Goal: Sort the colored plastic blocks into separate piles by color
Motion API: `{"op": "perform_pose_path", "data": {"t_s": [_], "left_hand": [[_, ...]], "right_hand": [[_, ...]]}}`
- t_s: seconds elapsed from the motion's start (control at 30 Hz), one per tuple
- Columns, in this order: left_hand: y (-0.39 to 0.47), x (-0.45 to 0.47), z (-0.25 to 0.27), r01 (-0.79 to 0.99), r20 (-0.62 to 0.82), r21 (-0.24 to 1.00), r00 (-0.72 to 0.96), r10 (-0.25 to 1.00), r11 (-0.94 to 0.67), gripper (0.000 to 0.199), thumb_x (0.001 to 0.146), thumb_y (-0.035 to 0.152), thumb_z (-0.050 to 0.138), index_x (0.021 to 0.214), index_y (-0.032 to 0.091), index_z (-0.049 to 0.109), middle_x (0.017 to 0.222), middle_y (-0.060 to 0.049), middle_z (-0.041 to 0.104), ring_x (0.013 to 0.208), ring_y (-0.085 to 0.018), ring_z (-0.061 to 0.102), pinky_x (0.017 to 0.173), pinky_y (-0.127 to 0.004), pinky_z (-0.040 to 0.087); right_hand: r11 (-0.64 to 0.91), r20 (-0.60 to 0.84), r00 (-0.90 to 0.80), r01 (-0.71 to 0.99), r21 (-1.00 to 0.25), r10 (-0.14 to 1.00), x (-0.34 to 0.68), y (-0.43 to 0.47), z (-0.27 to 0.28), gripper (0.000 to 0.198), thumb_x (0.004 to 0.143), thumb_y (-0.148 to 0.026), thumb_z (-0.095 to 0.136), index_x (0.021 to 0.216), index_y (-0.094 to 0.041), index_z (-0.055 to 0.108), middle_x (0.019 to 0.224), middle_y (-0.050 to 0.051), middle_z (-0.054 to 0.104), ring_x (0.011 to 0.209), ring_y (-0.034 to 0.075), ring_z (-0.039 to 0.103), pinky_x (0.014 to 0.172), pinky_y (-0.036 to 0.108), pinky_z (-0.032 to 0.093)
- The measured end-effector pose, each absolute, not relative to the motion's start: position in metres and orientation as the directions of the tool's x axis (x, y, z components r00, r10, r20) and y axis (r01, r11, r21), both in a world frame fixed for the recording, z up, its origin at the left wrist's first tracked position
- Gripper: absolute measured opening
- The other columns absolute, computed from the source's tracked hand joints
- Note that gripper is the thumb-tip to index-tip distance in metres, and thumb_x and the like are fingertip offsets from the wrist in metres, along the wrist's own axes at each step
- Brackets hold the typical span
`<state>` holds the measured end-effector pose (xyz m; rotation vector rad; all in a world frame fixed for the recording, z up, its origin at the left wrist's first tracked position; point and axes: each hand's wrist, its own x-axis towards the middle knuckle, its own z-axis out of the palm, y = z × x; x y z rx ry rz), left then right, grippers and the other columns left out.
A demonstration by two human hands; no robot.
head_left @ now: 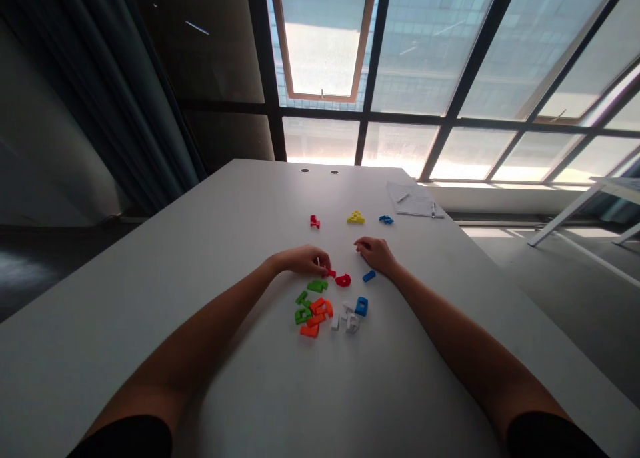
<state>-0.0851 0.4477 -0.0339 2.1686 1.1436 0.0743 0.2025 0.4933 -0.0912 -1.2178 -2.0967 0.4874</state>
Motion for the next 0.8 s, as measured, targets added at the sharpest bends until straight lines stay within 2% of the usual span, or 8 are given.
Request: {"op": "perform_pose_path", "data": {"t_s": [0.13, 0.23, 0.33, 0.63, 0.8], "left_hand": [[0.460, -0.095, -0.050, 0.773, -0.060, 0.512, 0.466, 0.883, -0.374, 0.025, 0.087, 0.046, 0.070, 0.094, 0.023, 0.079, 0.097, -0.004, 0.079, 0.086, -0.020, 0.070, 0.075, -0.027, 0.052], [0.472, -0.112, -0.062, 0.870, 0.118, 0.424, 0.224, 0.967, -0.253, 0.027, 0.091, 0.045, 0.065, 0.092, 0.021, 0.077, 0.098, -0.008, 0.079, 0.086, -0.023, 0.071, 0.078, -0.032, 0.053], [0.483, -0.130, -0.072, 0.917, 0.217, 0.380, 0.043, 0.975, -0.125, 0.033, 0.095, 0.050, 0.062, 0.091, 0.021, 0.076, 0.098, -0.010, 0.079, 0.088, -0.026, 0.071, 0.081, -0.034, 0.053], [0.519, -0.123, -0.077, 0.938, 0.254, 0.338, -0.169, 0.952, 0.077, 0.037, 0.097, 0.054, 0.059, 0.098, 0.021, 0.077, 0.102, -0.013, 0.078, 0.091, -0.028, 0.071, 0.081, -0.035, 0.054], [0.528, -0.116, -0.080, 0.923, 0.224, 0.384, -0.118, 0.967, 0.024, 0.039, 0.097, 0.058, 0.062, 0.101, 0.022, 0.075, 0.102, -0.011, 0.077, 0.093, -0.028, 0.071, 0.081, -0.034, 0.053]], "right_hand": [[0.535, 0.370, -0.388, 0.656, -0.533, 0.844, 0.203, 0.495, -0.094, 0.021, 0.092, -0.015, 0.064, 0.101, -0.020, 0.081, 0.089, 0.004, 0.080, 0.078, 0.019, 0.071, 0.080, 0.029, 0.053], [0.568, 0.391, -0.415, 0.653, -0.500, 0.821, 0.203, 0.497, -0.097, 0.020, 0.091, -0.015, 0.064, 0.101, -0.020, 0.081, 0.093, 0.004, 0.080, 0.080, 0.018, 0.070, 0.081, 0.028, 0.052], [0.587, 0.402, -0.430, 0.646, -0.488, 0.808, 0.203, 0.499, -0.099, 0.021, 0.092, -0.015, 0.063, 0.101, -0.021, 0.081, 0.094, 0.004, 0.080, 0.080, 0.018, 0.069, 0.082, 0.028, 0.052], [0.588, 0.386, -0.445, 0.650, -0.482, 0.808, 0.201, 0.499, -0.097, 0.022, 0.092, -0.014, 0.061, 0.101, -0.019, 0.080, 0.098, 0.006, 0.080, 0.084, 0.019, 0.070, 0.085, 0.030, 0.052], [0.588, 0.385, -0.445, 0.648, -0.485, 0.808, 0.201, 0.498, -0.097, 0.023, 0.091, -0.013, 0.060, 0.100, -0.019, 0.081, 0.098, 0.006, 0.080, 0.087, 0.020, 0.071, 0.087, 0.031, 0.053]]}}
